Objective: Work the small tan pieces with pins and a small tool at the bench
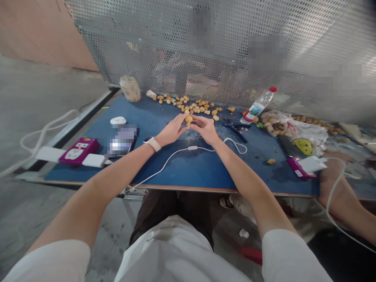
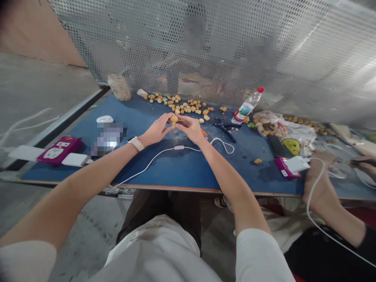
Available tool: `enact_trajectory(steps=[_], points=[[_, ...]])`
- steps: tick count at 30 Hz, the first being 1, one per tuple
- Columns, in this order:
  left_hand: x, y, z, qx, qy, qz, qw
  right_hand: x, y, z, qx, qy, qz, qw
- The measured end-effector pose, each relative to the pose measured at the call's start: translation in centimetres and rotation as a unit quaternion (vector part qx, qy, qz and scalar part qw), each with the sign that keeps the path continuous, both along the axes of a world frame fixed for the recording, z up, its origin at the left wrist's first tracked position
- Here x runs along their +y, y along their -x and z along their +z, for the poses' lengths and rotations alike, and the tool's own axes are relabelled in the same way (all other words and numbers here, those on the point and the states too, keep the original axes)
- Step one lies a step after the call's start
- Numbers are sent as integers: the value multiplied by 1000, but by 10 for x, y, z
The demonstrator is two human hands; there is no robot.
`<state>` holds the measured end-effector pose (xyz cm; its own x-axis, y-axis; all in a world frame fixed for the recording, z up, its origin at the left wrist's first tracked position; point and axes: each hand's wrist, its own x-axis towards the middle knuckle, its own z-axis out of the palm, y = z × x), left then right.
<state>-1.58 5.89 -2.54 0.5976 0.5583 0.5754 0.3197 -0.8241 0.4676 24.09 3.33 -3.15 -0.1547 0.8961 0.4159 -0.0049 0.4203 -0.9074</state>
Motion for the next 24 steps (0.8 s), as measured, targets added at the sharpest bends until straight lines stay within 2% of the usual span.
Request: enact_trajectory(steps=[7, 11, 15, 17, 20, 24], points=[[3, 2, -1, 32, -18, 2, 999, -2, 0, 6, -13, 12, 4, 1000], [-2, -2, 2, 55, -46, -11, 997, -4, 0, 6, -35, 30, -29, 999], [-7, -6, 5, 108, -67, 1, 992, -5, 1, 3, -131, 0, -30, 991], [-6, -6, 4, 123, -66, 17, 990, -5, 0, 2, -218, -36, -41, 974], [-5, -6, 4, 110, -48, 64, 991, -1, -3, 4, -360, -98, -92, 923], [-7, -5, 7, 98, -14, 124, 987, 1, 0, 18, -473, -108, -163, 859]])
